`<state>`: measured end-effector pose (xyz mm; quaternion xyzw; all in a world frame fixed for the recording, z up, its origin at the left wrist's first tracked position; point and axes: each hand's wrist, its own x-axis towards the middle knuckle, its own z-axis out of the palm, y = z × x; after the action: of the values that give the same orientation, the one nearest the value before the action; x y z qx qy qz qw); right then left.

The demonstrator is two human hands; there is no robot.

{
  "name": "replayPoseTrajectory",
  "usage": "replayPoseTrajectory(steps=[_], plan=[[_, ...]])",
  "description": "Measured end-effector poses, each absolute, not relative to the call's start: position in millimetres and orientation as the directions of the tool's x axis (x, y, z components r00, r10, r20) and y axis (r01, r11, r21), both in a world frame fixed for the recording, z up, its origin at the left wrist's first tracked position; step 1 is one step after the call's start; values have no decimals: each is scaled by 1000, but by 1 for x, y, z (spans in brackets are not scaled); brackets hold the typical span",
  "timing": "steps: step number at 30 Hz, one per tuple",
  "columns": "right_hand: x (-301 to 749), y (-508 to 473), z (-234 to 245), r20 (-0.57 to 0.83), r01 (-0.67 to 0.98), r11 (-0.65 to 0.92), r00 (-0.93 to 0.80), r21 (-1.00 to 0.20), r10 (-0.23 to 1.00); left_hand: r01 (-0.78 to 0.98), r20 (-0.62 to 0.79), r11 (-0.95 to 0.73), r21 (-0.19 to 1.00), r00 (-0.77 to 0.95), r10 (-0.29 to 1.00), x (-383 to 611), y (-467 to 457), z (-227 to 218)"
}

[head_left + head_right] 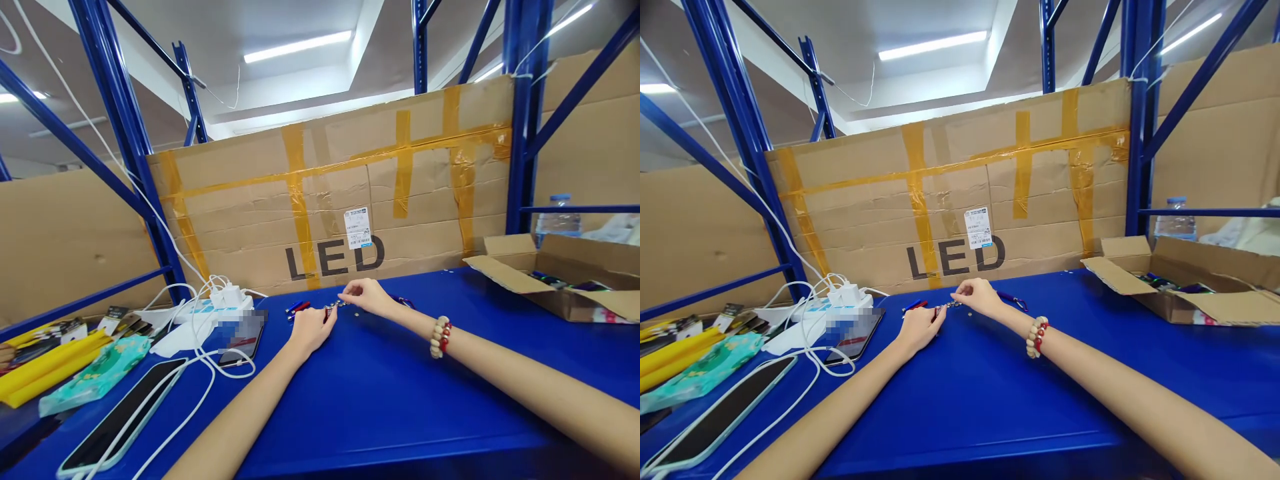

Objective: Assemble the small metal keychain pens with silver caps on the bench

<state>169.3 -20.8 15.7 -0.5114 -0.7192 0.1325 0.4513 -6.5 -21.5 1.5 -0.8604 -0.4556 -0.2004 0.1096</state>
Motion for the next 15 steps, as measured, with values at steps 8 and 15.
replayPoseTrajectory(steps=[8, 15], plan=[[180, -37, 4, 467, 936, 288, -166, -202, 868, 830, 433, -551, -83, 528, 731, -3, -22, 1], [176, -37, -6, 592, 890, 399, -202, -222, 780, 785, 433, -601, -148, 598, 675, -4, -26, 0]])
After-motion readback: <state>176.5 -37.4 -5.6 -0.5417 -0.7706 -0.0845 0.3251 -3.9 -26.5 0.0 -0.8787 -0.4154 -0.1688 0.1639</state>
